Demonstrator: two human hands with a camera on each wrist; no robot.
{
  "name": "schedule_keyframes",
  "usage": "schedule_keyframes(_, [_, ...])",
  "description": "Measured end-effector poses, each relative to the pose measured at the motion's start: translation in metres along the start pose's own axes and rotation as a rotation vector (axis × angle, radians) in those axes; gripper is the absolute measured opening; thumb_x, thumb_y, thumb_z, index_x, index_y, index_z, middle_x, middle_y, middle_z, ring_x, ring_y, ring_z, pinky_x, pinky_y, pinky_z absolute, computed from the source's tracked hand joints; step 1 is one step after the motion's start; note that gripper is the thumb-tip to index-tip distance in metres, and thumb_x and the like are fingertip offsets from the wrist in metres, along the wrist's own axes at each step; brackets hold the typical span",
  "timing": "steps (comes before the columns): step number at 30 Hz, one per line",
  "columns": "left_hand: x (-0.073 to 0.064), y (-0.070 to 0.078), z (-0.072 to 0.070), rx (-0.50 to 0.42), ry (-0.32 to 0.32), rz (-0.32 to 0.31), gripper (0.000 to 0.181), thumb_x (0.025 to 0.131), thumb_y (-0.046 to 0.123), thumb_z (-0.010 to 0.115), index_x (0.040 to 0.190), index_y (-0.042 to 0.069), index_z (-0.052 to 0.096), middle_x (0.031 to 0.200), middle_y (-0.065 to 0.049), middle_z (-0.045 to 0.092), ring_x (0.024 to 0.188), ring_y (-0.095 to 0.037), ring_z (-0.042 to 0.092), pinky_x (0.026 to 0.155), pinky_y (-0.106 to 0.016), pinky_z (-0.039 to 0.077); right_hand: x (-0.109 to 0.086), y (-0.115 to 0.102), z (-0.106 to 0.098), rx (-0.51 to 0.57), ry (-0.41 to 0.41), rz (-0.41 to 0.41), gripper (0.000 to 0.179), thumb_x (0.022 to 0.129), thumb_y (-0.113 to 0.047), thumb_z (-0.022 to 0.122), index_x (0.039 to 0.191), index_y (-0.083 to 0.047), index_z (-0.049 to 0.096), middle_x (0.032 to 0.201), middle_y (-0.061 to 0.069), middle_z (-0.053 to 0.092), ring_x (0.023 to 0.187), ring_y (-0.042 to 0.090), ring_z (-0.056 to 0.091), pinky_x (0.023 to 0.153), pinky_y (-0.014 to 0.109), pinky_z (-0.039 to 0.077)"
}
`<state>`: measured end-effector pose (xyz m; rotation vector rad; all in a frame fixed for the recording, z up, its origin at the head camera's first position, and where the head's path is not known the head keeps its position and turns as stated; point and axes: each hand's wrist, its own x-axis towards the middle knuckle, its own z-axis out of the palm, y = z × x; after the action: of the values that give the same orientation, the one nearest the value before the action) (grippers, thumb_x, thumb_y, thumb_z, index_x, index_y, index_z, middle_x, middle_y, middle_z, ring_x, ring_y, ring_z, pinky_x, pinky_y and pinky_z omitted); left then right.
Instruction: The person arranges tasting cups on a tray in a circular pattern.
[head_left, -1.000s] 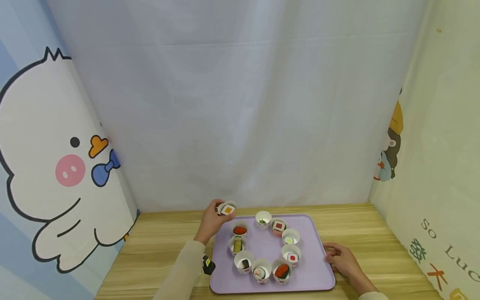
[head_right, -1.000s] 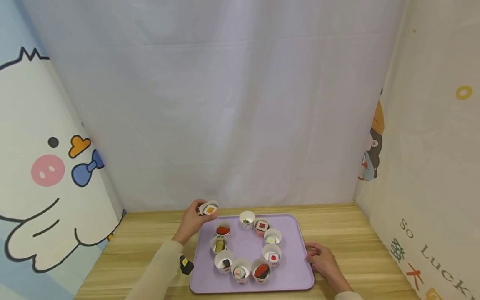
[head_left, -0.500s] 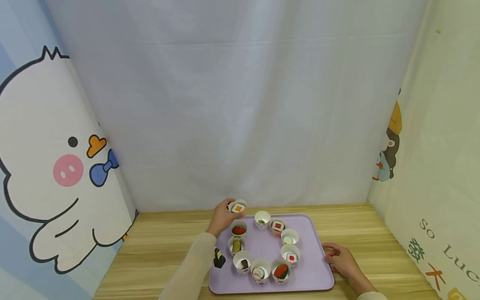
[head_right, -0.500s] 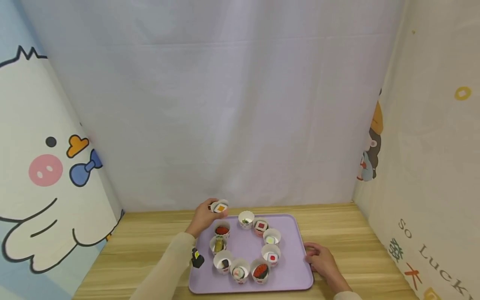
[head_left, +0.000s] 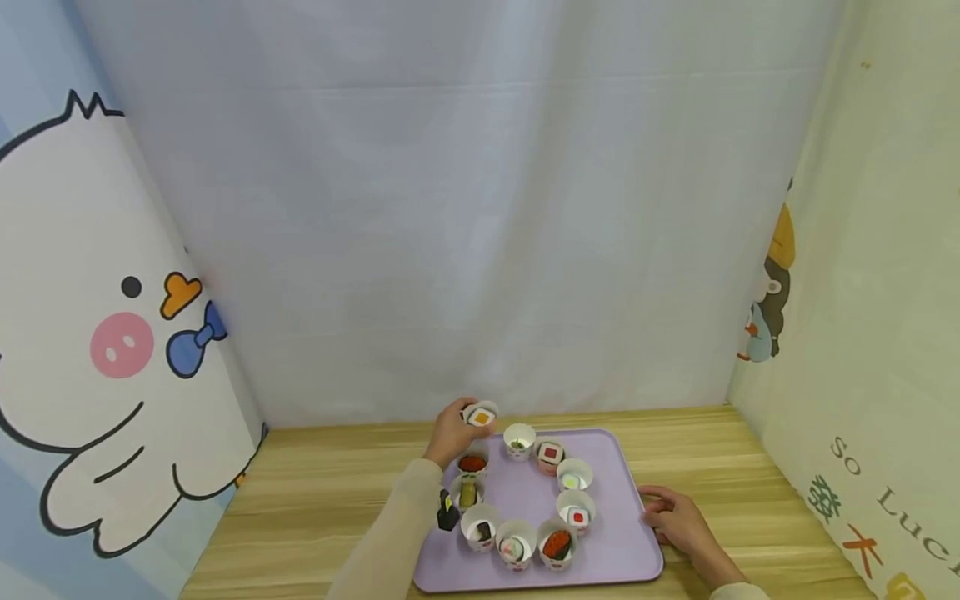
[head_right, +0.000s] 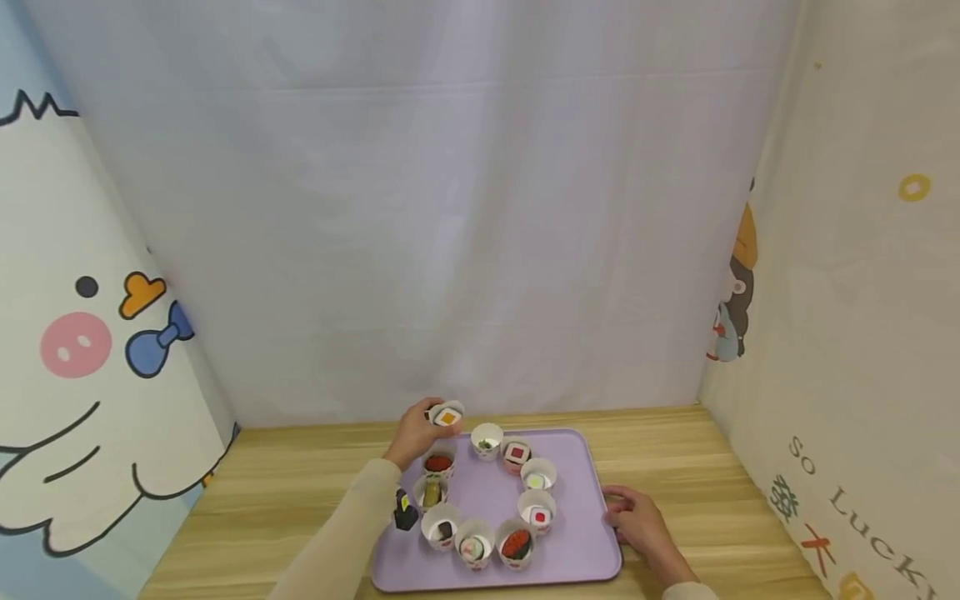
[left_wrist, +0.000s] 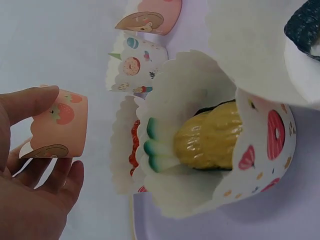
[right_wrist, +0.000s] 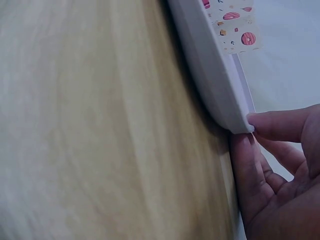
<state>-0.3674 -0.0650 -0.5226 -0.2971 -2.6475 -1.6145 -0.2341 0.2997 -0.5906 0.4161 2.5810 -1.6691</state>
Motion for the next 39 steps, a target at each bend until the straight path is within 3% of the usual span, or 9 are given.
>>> schedule_keyframes(10, [0.006, -0.011, 0.016, -0.023, 0.015, -0.053, 0.056, 0.078, 0.014, 0.081, 0.127, 0.0, 0.058, 0.116, -0.021, 0.065, 0.093, -0.027, 0.061, 0.076, -0.038, 0.052, -0.001, -0.001, 0.001, 0.002, 0.001, 0.002, 0.049, 0.08, 0.006, 0.066, 0.128, 0.004, 0.059, 0.084, 0.007, 0.063, 0.071, 0.015, 0.06, 0.054, 0.028, 0.052])
schedule_keyframes(20, [0.005, -0.018, 0.025, 0.03, -0.024, -0.102, 0.056, 0.077, 0.015, 0.082, 0.126, 0.0, 0.059, 0.116, -0.019, 0.065, 0.096, -0.028, 0.061, 0.079, -0.041, 0.052, -0.003, -0.003, 0.0, -0.009, 0.001, 0.01, 0.049, 0.08, 0.005, 0.067, 0.128, 0.004, 0.059, 0.085, 0.007, 0.064, 0.074, 0.016, 0.06, 0.057, 0.03, 0.054])
schedule_keyframes(28, [0.005, -0.017, 0.029, 0.105, -0.047, -0.099, 0.058, 0.073, 0.013, 0.083, 0.124, -0.003, 0.059, 0.113, -0.021, 0.066, 0.09, -0.027, 0.06, 0.077, -0.041, 0.051, -0.002, -0.002, 0.0, 0.001, -0.004, 0.023, 0.05, 0.08, 0.004, 0.068, 0.129, 0.004, 0.058, 0.085, 0.005, 0.063, 0.074, 0.014, 0.06, 0.058, 0.03, 0.054])
schedule_keyframes(34, [0.005, -0.024, 0.029, 0.174, -0.119, -0.107, 0.065, 0.075, 0.018, 0.083, 0.131, -0.002, 0.056, 0.13, -0.024, 0.06, 0.105, -0.032, 0.06, 0.087, -0.047, 0.051, -0.004, -0.005, -0.001, 0.004, 0.001, 0.023, 0.05, 0.08, 0.004, 0.068, 0.129, 0.004, 0.059, 0.085, 0.007, 0.063, 0.074, 0.016, 0.059, 0.058, 0.031, 0.053])
schedule_keyframes(39, [0.004, -0.022, 0.026, 0.152, -0.123, -0.087, 0.063, 0.076, 0.016, 0.08, 0.131, -0.004, 0.056, 0.13, -0.026, 0.059, 0.104, -0.032, 0.059, 0.087, -0.048, 0.05, -0.005, -0.005, 0.0, 0.007, 0.003, 0.015, 0.05, 0.08, 0.005, 0.067, 0.129, 0.005, 0.058, 0.084, 0.005, 0.062, 0.074, 0.015, 0.059, 0.057, 0.03, 0.053])
